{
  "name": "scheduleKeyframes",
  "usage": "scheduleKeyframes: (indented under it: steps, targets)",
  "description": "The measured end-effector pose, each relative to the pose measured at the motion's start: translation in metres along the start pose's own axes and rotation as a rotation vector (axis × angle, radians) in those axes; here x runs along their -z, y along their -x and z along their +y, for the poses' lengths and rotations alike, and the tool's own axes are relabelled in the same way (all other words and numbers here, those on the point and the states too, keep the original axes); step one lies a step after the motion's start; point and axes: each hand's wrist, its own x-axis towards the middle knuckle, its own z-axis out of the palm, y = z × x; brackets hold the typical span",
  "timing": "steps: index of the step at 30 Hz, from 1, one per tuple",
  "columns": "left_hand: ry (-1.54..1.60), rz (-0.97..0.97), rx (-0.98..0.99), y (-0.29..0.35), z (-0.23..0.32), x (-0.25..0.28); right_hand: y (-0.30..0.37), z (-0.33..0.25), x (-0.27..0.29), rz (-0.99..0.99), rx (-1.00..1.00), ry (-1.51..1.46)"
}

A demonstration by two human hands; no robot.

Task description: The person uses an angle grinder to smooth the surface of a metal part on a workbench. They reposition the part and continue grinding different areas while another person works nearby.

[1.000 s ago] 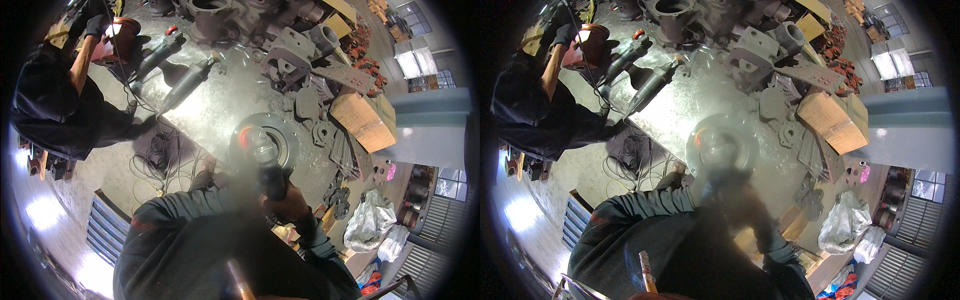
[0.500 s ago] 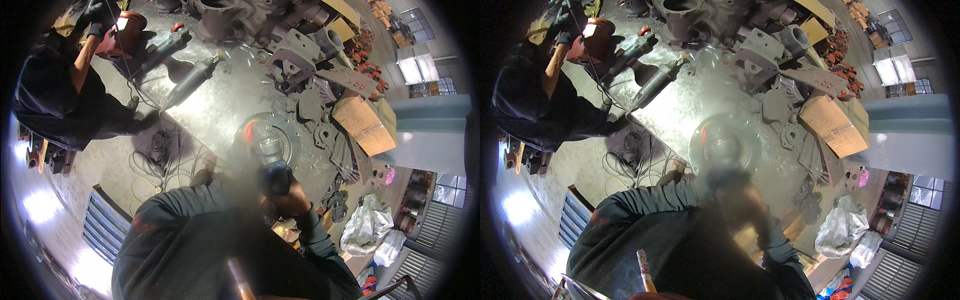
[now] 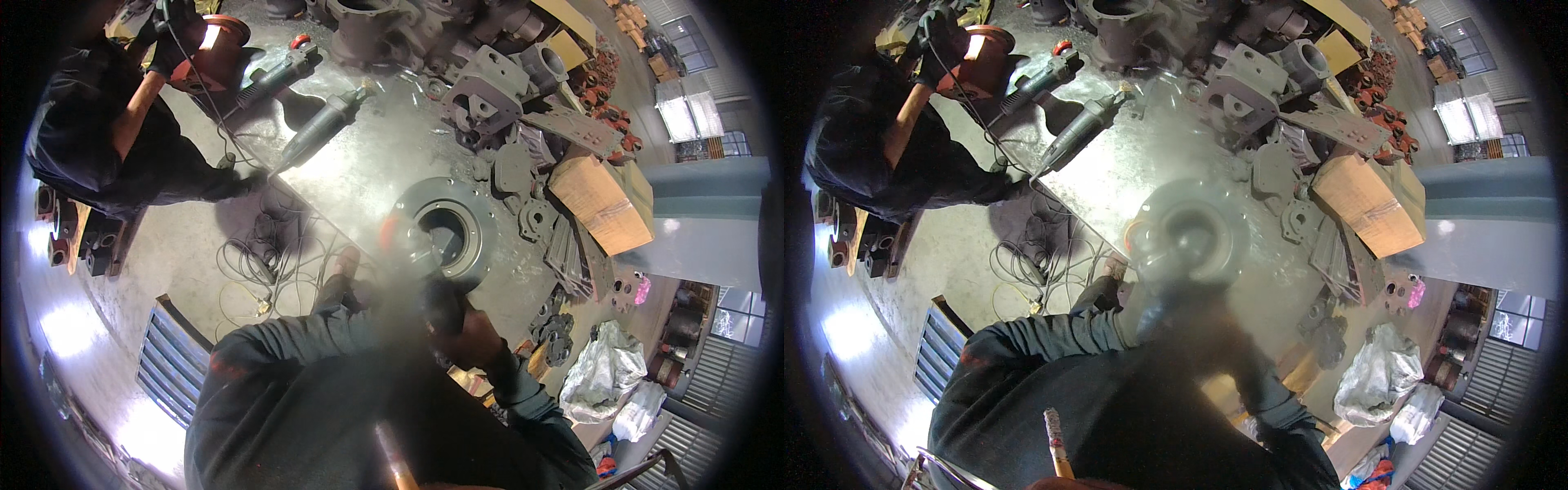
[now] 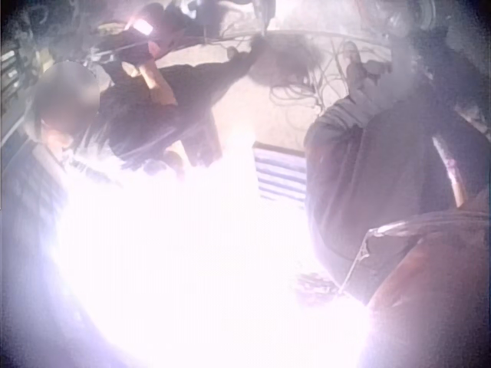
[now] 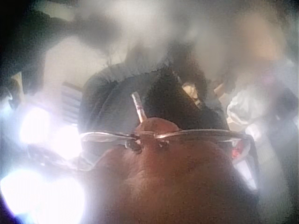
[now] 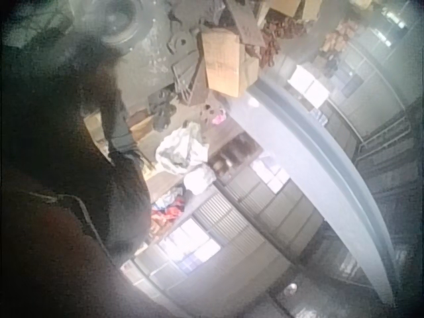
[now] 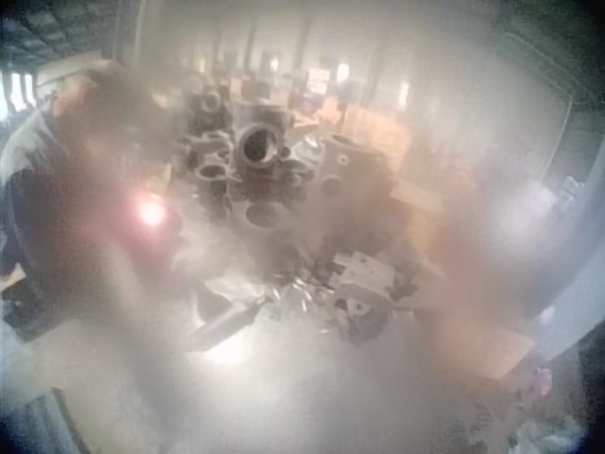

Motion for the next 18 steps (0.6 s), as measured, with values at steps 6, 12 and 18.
scheduleKeyframes:
  steps: [6,12,18]
  targets:
    - [-0.004,0.011,0.041,0.009,-0.003,-0.017,-0.006,-0.02,0.017,-0.194,0.09,0.098]
    - [-0.013,-0.02,0.015,0.013,-0.012,0.002,-0.005,-0.025,0.018,-0.206,-0.147,-0.166]
    - [0.161,-0.062,0.089,0.019,-0.017,0.039,-0.011,-0.018,0.017,-0.163,0.181,-0.065]
